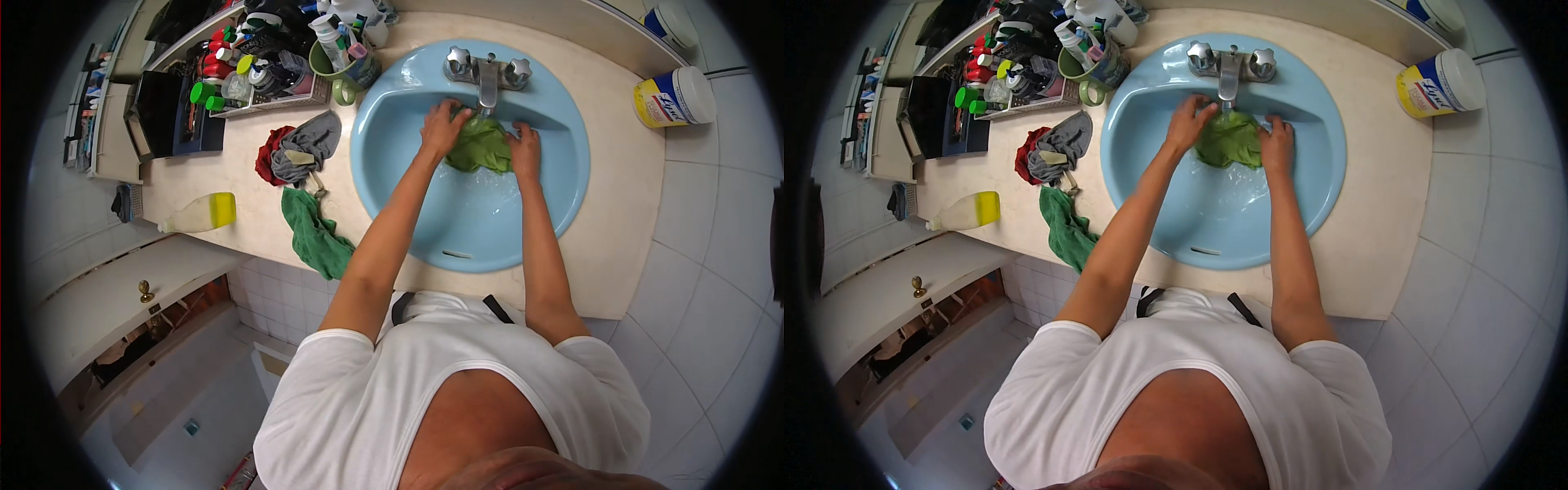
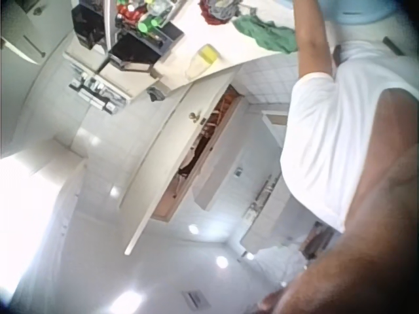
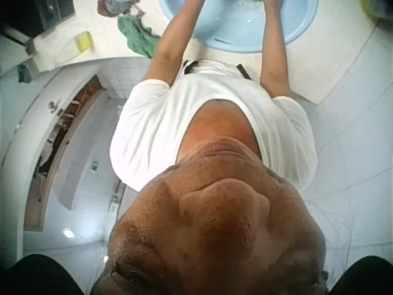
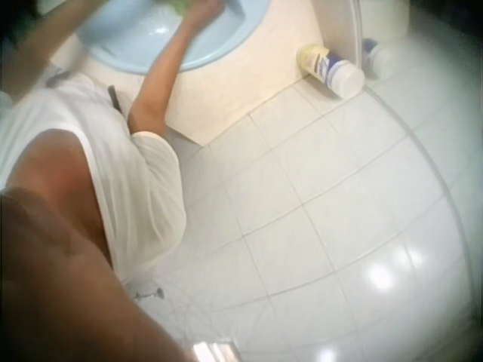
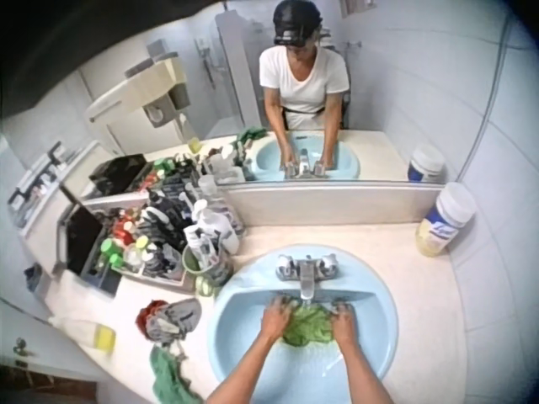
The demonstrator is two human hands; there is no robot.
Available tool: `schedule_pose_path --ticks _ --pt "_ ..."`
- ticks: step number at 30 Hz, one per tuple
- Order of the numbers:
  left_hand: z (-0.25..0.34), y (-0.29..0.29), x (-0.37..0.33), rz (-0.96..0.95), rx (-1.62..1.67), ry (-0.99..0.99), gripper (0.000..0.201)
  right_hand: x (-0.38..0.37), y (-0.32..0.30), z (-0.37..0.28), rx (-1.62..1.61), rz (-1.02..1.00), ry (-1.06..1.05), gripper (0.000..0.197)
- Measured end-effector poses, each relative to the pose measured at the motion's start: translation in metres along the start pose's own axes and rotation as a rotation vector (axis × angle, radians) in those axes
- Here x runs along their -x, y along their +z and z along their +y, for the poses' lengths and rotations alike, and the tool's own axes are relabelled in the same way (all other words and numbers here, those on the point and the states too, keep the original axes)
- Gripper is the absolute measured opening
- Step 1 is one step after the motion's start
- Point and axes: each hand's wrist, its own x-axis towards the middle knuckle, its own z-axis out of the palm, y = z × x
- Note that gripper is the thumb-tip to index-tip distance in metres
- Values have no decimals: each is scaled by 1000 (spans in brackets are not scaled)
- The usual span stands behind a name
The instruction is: The person washes cloths in a bathroom sink by rinsing them under the faucet, pouring liquid soap onto them from a bottle, and lathering and scrubbing the cloths by hand.
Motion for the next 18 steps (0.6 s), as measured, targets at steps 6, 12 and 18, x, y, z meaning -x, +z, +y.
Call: schedule_pose_path --ticks 6,12,18 --pt "40 6 -12 -621 815 -331 33 56 10 -57 303 -242 -238 35" --pt "75 -2 -11 -775 1134 -481 33 21 26 -7 70 -377 -29 29" --pt "30 -37 2 -552 1110 -464 33 22 4 -35 -253 -549 -178 25"
